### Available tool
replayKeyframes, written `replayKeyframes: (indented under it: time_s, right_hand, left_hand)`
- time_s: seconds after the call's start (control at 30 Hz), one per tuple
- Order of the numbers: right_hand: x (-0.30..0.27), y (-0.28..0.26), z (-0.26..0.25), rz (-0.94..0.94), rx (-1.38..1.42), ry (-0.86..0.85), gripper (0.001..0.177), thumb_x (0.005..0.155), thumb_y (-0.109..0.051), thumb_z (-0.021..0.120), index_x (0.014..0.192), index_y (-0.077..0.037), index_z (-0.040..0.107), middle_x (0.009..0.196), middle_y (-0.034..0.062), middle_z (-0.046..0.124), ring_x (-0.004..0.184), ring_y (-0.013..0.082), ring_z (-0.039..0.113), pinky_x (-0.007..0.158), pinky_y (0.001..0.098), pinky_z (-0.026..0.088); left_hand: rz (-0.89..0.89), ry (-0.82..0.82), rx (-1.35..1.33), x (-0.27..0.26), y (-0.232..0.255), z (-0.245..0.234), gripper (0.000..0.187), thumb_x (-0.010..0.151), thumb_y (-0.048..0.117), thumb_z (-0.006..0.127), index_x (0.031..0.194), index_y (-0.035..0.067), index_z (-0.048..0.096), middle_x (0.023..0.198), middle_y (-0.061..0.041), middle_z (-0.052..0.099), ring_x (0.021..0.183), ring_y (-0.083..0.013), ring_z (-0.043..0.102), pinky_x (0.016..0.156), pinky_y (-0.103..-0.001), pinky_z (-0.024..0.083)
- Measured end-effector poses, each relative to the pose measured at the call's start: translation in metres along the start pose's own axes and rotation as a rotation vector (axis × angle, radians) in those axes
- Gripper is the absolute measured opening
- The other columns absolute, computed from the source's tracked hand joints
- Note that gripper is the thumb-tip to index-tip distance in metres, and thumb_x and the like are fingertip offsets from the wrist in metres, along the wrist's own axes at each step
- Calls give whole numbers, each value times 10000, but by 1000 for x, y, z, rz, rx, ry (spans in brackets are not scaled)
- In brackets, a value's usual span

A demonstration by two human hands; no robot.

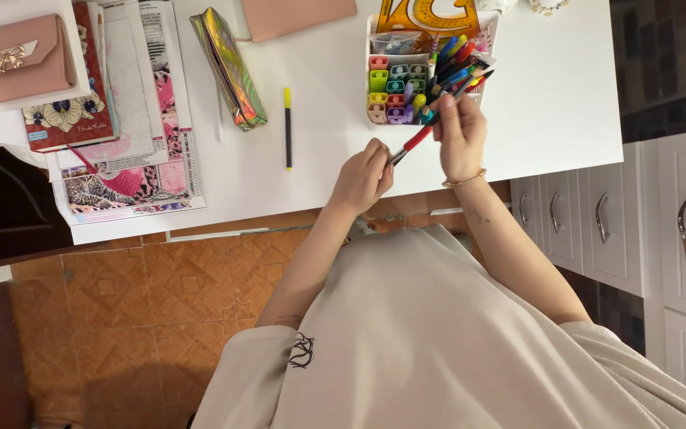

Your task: Organizing stationery items on a desk and folding wrapping paper.

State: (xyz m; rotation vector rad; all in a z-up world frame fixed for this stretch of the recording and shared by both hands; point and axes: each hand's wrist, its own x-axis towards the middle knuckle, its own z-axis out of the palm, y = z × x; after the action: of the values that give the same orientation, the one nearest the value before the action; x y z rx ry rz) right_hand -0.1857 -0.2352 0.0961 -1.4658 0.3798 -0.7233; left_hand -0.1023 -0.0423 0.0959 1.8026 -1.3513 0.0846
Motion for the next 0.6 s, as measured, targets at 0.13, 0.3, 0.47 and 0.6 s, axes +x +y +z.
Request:
replayKeyframes:
  time_s: [0.13, 0.3, 0.47, 0.6]
  right_hand:
    - [10, -12, -41, -128, -12, 293, 221, 1149, -254, 481, 1055, -78, 575, 761, -42, 521, 581, 35, 420, 510, 187, 334]
    - [24, -5, -79, -371, -362, 334, 205, 1249, -169, 449, 1186, -14, 568, 893, 12, 580, 770, 84, 539, 707, 237, 449]
    - [32, -13, -63, -324, -666, 197, 138, 1185, -103, 537, 1192, -7, 637, 920, 67, 683, 755, 132, 631, 682, 282, 494]
    - [39, -18, -46, -293, -929, 59, 140, 1072, -99, 688, 1187, -27, 723, 849, 93, 731, 640, 185, 667, 597, 290, 497]
  left_hand:
    - [-170, -16, -1, -2, -16, 12, 135, 1021, 106, 576, 937, 24, 510, 931, -87, 591, 694, -229, 587, 636, -370, 499]
    - [-591, 251, 101, -16, -34, -7, 208, 1078, 189, 513, 1187, 37, 604, 987, -84, 647, 747, -230, 672, 675, -375, 554]
    - [-689, 127, 432, -50, -84, -9, 425, 1074, 119, 483, 1472, -28, 473, 1080, -160, 582, 891, -295, 635, 752, -412, 536]
    - [-676, -56, 626, -55, -90, -10, 486, 1023, 97, 512, 1491, -21, 457, 1100, -152, 574, 946, -310, 612, 807, -433, 513]
